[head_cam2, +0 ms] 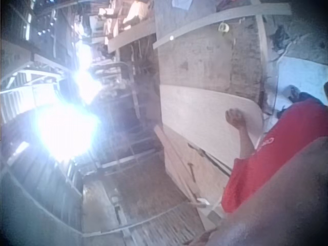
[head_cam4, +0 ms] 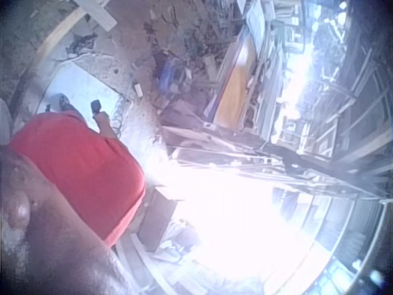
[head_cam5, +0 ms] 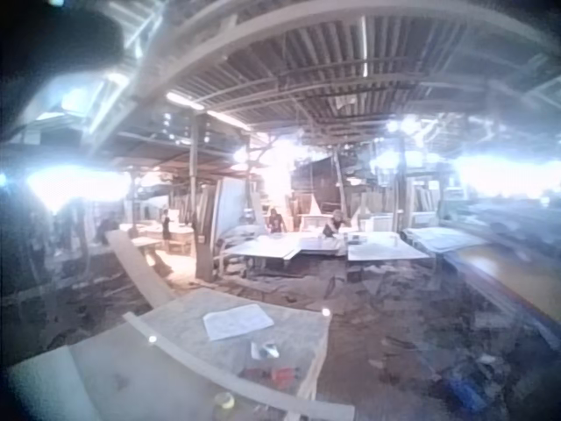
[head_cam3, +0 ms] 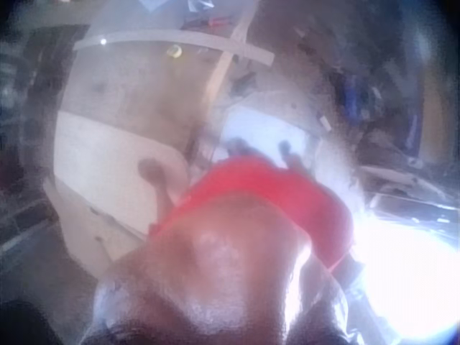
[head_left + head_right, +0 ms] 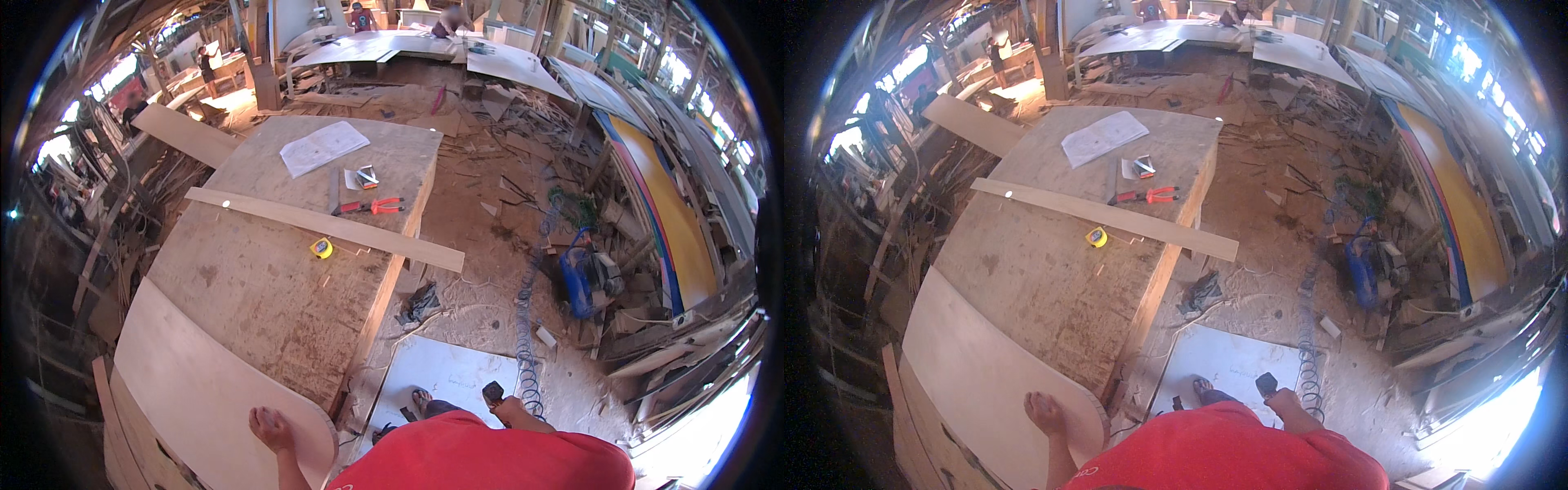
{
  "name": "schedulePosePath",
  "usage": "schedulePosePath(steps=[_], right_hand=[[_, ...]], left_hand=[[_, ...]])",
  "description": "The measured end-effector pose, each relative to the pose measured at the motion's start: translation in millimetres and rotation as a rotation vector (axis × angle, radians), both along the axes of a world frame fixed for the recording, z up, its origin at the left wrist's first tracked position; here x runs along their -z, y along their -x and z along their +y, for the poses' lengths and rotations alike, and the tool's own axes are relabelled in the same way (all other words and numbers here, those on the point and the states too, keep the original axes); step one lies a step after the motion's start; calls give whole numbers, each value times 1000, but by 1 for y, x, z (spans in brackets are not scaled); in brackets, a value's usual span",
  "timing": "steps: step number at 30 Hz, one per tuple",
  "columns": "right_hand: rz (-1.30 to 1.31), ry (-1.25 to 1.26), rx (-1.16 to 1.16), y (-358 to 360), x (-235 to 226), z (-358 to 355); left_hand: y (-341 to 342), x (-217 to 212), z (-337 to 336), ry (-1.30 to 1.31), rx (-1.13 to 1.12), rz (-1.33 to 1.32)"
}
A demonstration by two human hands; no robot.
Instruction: The person aligns a thin wooden strip along the edge of a large curved plywood panel and secures it using a pneumatic nail gun. The person then marks the panel with a pen and briefly interacts with another person in the workshop.
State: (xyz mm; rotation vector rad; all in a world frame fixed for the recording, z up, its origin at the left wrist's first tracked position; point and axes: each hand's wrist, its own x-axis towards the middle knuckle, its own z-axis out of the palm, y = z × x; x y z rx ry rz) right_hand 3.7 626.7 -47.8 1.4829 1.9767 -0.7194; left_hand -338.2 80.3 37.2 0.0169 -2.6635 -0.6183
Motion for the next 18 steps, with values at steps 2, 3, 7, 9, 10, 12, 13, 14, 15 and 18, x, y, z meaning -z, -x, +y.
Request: schedulePosePath(steps=[2, 3, 7, 9, 10, 12, 13, 14, 15, 18], right_hand=[[-8, -4, -14, 2, 0, 3], [-12, -6, -19, 3, -1, 4], [10, 0, -2, 12, -12, 6], [9, -2, -10, 16, -16, 6], [8, -5, -20, 18, -16, 7], [6, -7, -40, 22, -16, 8], [6, -2, -26, 24, -18, 7], [4, 2, -10, 25, -22, 6], [2, 6, 6, 25, -24, 6], [-15, 8, 26, 23, -17, 9]], left_hand=[[0, 1, 1, -11, -9, 4], [0, 0, 2, -11, -11, 3], [0, -3, 5, -17, -22, -2], [0, -4, 5, -12, -21, -4], [1, -3, 4, -3, -15, -3], [3, 1, 0, 4, -14, 5], [3, 5, -3, 1, -19, 11], [3, 5, -2, -2, -21, 16], [2, 5, -2, 1, -24, 17], [3, 2, 2, 6, -26, 21]])
